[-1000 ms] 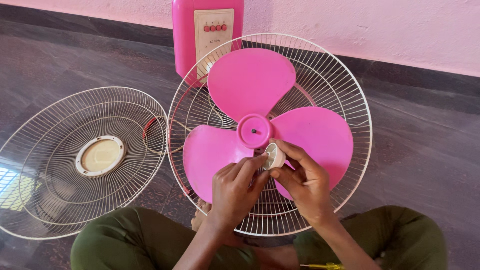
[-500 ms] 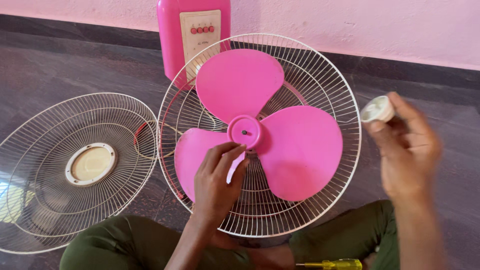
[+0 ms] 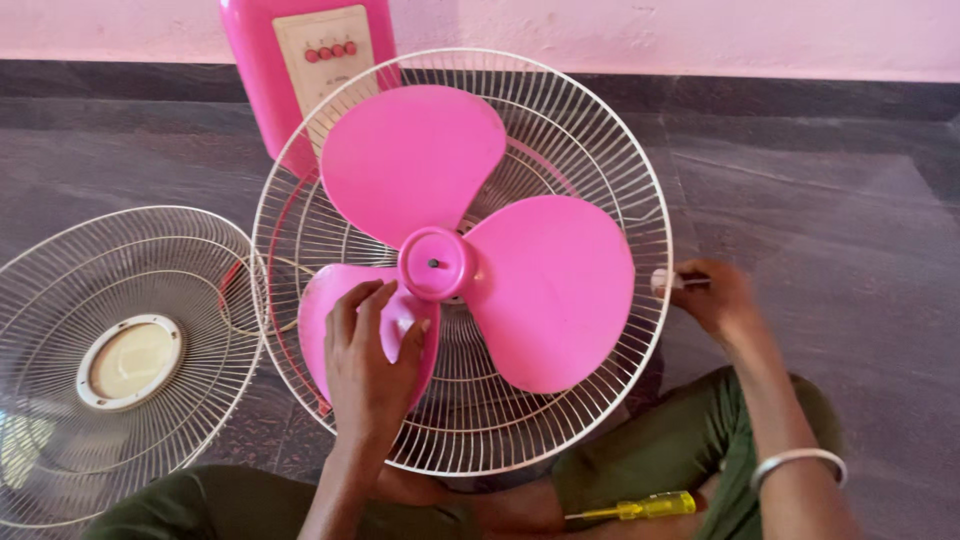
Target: The person removes the central cap and fan blades from a pink electric fan, then reattaches the blades to the motor shaft. The person works by hand, handling the fan blades and cap while sitting on the floor.
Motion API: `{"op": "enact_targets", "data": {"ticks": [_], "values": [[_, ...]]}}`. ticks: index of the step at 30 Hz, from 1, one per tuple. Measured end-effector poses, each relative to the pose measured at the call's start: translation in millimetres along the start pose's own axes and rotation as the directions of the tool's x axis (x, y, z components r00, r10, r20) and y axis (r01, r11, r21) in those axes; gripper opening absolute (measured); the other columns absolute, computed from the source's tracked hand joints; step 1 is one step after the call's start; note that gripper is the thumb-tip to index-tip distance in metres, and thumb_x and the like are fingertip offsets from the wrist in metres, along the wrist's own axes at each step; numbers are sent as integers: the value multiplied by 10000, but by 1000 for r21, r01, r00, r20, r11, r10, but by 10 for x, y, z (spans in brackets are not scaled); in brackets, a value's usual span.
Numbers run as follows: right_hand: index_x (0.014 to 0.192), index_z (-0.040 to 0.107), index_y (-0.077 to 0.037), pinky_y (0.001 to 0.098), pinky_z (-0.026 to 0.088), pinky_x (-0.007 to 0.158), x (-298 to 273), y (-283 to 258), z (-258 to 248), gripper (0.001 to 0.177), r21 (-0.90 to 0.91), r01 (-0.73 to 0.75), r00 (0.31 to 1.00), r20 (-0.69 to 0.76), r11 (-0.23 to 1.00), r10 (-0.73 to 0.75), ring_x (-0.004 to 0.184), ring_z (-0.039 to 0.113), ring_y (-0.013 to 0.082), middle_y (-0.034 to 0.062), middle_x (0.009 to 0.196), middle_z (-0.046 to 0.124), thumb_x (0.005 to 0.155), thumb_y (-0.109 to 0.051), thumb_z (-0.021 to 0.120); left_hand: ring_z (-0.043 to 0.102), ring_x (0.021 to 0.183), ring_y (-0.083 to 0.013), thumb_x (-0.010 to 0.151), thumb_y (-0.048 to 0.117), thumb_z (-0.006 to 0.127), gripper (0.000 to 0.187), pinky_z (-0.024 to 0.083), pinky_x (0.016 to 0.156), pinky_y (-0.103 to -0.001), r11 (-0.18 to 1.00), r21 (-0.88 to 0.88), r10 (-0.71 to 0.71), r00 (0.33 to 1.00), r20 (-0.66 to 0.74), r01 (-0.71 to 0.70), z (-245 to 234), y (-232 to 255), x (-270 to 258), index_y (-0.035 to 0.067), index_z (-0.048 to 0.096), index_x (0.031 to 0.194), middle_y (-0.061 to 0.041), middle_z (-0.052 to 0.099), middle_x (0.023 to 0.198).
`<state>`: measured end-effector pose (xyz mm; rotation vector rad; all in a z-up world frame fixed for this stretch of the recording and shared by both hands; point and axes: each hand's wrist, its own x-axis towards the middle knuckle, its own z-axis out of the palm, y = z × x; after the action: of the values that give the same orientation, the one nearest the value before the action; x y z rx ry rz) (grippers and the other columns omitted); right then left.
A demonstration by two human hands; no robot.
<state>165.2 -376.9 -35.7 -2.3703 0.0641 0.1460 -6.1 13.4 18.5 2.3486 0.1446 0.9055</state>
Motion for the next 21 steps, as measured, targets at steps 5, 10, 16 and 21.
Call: {"op": "enact_targets", "data": {"ticks": [5,10,16,21], "values": [[1066,779,-29,454,585,828,124,441,211,445,-68,53,997,56,996,-49,932,762,315,185,997,797,806,-383,847,579,1223,-344,868,168,791,392,465,994,-486,981,97,173,984,-32,-169,-44,193,0,46,673,1222,-139,627,1290],[994,795,-24,447,587,799,173,691,339,392,-148,19,999,31,989,-15,911,763,309,193,972,787,771,-333,888,627,1165,-289,904,129,747,205,509,959,-441,889,-127,452,889,78,-440,82,716,-159,85,691,1097,-80,650,1217],[925,716,4,489,574,789,248,915,411,391,-252,89,996,9,964,-90,921,721,383,231,963,740,669,-215,914,652,1021,-258,881,102,727,287,543,839,-405,703,-452,699,652,294,-550,474,1509,-539,-17,683,1138,-107,649,1091],[988,707,14,497,553,861,303,1014,456,456,-274,109,994,3,955,-112,1034,666,410,259,1075,707,714,-276,926,655,967,-313,882,120,751,290,553,800,-412,790,-529,542,756,367,-309,892,1919,-814,-29,652,1111,-160,635,1104]]}}
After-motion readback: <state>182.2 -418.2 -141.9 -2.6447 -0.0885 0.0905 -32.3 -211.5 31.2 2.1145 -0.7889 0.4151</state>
